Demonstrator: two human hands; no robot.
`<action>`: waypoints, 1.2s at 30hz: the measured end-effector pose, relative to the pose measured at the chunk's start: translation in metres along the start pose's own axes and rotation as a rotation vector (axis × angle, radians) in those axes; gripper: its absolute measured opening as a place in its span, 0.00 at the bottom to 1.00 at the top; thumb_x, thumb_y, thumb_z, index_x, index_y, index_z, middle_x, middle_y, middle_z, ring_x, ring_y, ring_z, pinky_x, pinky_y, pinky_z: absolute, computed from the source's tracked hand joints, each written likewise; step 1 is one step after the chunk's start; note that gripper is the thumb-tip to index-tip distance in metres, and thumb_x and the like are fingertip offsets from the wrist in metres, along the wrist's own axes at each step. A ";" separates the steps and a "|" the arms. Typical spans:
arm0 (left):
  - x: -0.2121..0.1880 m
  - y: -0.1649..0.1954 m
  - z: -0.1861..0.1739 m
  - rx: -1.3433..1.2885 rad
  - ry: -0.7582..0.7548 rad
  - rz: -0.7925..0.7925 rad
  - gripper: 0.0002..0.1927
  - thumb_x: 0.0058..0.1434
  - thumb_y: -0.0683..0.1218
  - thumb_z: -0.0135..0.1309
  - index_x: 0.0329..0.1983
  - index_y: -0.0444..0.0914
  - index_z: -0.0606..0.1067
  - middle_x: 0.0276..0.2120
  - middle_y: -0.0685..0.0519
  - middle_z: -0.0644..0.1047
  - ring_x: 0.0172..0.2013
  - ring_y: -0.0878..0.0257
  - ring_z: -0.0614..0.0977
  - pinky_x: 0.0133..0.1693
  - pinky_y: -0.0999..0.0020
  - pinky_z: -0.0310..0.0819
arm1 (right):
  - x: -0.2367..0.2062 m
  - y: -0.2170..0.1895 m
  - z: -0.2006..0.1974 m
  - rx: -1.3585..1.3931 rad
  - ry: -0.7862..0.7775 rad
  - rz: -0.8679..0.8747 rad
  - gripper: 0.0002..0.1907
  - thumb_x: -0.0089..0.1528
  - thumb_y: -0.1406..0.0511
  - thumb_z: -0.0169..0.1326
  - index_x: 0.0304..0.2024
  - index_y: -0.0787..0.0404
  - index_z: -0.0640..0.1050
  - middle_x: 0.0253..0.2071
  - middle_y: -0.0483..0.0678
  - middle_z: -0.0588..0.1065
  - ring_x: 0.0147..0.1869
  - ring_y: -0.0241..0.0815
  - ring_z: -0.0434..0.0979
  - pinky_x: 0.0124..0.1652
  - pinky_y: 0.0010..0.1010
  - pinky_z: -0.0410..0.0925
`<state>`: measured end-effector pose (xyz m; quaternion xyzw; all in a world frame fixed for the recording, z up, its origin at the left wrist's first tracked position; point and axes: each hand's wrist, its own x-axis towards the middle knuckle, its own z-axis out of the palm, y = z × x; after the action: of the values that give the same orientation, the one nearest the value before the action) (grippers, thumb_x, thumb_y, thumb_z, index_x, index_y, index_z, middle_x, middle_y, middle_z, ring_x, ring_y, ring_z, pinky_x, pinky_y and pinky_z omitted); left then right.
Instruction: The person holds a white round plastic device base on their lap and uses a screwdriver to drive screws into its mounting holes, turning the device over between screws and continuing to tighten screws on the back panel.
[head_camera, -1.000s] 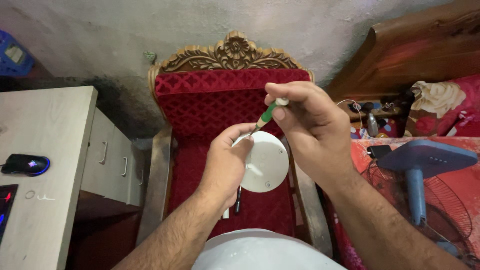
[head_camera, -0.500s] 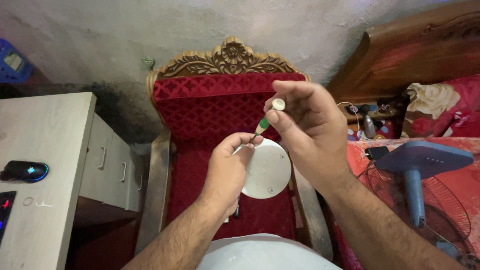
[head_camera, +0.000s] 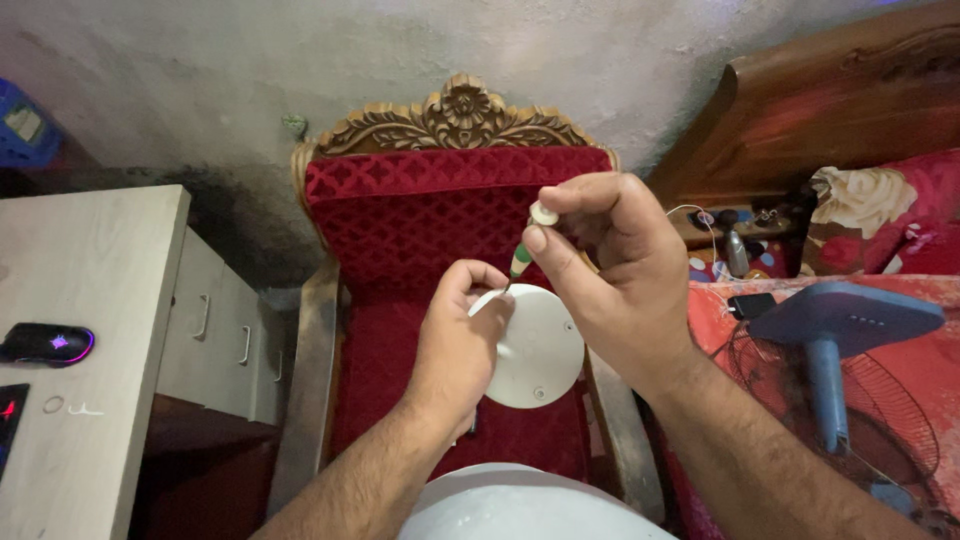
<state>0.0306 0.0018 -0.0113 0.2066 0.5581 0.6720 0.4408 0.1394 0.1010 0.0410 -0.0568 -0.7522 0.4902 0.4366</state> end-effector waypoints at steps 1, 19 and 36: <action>0.001 -0.001 0.000 0.013 0.001 0.017 0.05 0.64 0.39 0.50 0.43 0.39 0.71 0.36 0.54 0.75 0.36 0.68 0.75 0.37 0.70 0.72 | 0.000 0.000 0.000 -0.033 0.000 -0.006 0.14 0.69 0.79 0.56 0.55 0.66 0.72 0.50 0.45 0.73 0.54 0.30 0.75 0.53 0.23 0.72; -0.001 0.005 -0.001 0.154 -0.055 0.028 0.02 0.66 0.42 0.49 0.41 0.40 0.71 0.40 0.55 0.76 0.39 0.67 0.76 0.38 0.68 0.74 | 0.001 -0.004 0.006 -0.182 0.064 -0.042 0.14 0.64 0.78 0.63 0.50 0.67 0.74 0.48 0.45 0.71 0.50 0.31 0.75 0.49 0.23 0.73; 0.003 0.001 -0.005 0.074 -0.058 0.081 0.05 0.65 0.40 0.50 0.41 0.37 0.75 0.36 0.55 0.79 0.36 0.68 0.78 0.37 0.69 0.75 | 0.001 -0.010 0.007 -0.171 0.025 0.052 0.14 0.63 0.77 0.60 0.51 0.68 0.75 0.51 0.49 0.72 0.54 0.36 0.75 0.52 0.26 0.72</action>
<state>0.0253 0.0015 -0.0127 0.2646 0.5608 0.6619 0.4211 0.1369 0.0914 0.0489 -0.1195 -0.7840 0.4346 0.4269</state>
